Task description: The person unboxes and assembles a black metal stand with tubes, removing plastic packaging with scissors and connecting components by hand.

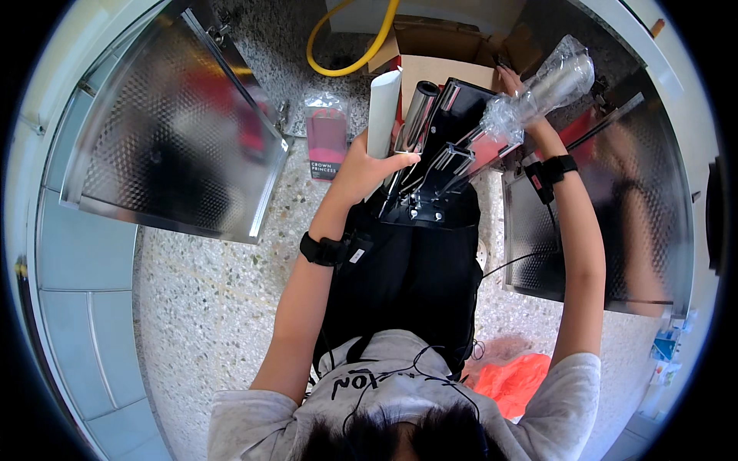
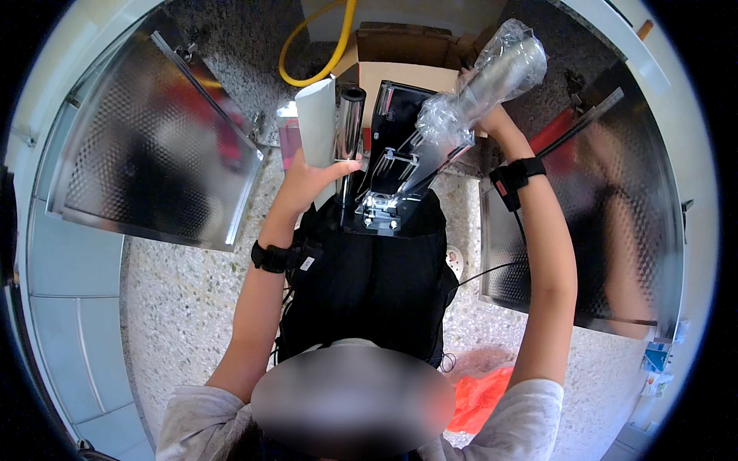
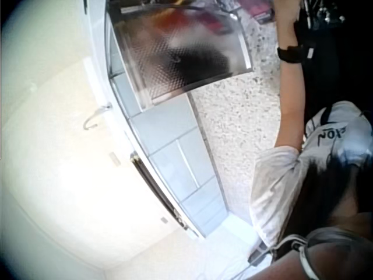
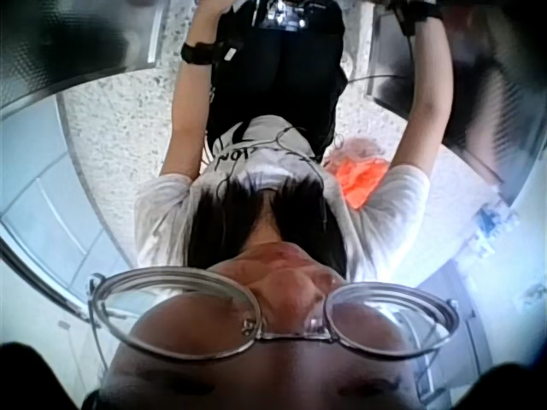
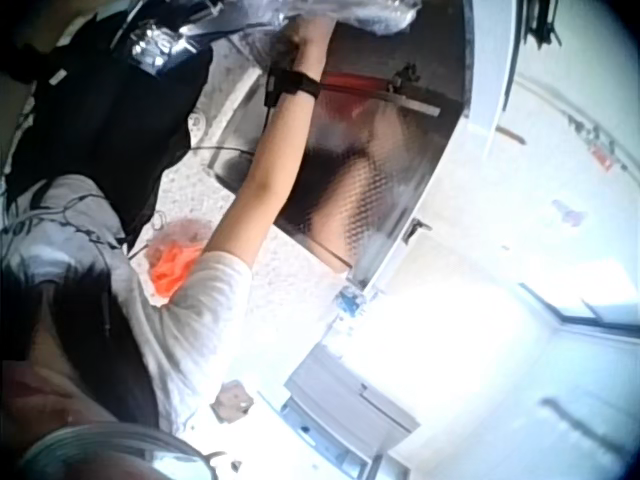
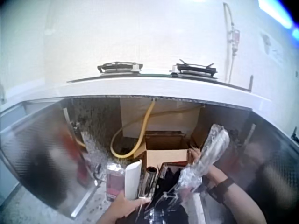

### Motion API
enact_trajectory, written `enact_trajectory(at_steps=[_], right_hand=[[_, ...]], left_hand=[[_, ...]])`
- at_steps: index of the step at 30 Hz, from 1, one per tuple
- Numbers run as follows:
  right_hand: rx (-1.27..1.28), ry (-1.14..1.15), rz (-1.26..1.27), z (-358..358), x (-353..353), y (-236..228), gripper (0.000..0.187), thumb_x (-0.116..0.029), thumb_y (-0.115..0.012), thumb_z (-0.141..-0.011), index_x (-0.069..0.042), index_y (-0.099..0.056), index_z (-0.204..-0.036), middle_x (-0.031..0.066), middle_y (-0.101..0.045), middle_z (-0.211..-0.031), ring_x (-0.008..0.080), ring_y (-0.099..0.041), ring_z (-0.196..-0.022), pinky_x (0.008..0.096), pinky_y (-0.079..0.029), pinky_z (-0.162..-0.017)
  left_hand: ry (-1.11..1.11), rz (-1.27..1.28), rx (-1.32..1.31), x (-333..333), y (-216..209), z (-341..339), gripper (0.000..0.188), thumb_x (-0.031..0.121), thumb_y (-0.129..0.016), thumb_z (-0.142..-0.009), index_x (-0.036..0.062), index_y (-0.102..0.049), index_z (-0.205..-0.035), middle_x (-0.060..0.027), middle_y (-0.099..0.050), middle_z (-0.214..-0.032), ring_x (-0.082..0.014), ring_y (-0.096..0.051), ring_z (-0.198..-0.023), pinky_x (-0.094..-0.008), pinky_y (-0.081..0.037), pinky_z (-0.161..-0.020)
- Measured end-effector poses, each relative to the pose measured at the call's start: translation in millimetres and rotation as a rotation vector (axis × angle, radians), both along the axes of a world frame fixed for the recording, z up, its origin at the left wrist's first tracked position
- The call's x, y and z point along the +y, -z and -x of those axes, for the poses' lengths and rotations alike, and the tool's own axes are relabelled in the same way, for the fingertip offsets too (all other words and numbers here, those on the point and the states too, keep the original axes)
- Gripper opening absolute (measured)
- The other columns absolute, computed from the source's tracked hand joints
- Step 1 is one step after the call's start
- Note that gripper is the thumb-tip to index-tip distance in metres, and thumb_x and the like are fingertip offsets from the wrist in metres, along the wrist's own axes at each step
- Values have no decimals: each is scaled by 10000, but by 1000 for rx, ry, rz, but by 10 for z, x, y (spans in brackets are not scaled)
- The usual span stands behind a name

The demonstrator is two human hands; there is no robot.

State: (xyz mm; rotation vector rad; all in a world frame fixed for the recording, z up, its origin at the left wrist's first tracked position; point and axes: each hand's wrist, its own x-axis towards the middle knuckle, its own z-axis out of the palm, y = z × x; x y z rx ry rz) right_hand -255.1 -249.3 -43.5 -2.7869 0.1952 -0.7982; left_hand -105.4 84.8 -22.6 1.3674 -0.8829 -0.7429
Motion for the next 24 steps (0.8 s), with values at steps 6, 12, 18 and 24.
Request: enact_trajectory(at_steps=[6, 12, 18, 24], right_hand=[[-46, 62, -439, 302, 602, -268, 321, -80, -475, -820, 8, -449, -1127, 124, -530, -1052, 213, -470, -1032, 310, -336, -914], [-193, 91, -830, 527, 1262, -549, 325, -100, -385, -908, 14, -402, -1212, 85, -503, -1134, 159, -460, -1063, 270, -333, -929], [-265, 9, -970, 705, 1458, -688, 324, -142, -372, -917, 0, -430, -1201, 95, -515, -1130, 146, -491, -1033, 274, -363, -917], [-416, 84, -1175, 691, 1837, -390, 451, -333, -374, -915, -20, -391, -1239, 124, -529, -1112, 187, -513, -1031, 286, -374, -902]], left_hand=[[28, 22, 1, -59, -96, 23, 405, 181, -732, -662, 12, -523, -965, -34, -547, -841, -118, -525, -790, -263, -431, -733], [46, 25, 27, -50, -167, 41, 436, 160, -722, -670, -8, -534, -1026, -64, -576, -939, -124, -541, -854, -258, -432, -759], [51, 17, 45, -65, -187, 37, 386, 148, -715, -679, -12, -550, -990, -55, -585, -893, -121, -551, -814, -252, -440, -736], [50, 39, 80, -102, -181, 35, 334, 102, -698, -692, -13, -549, -967, -49, -591, -875, -105, -555, -789, -244, -445, -718]])
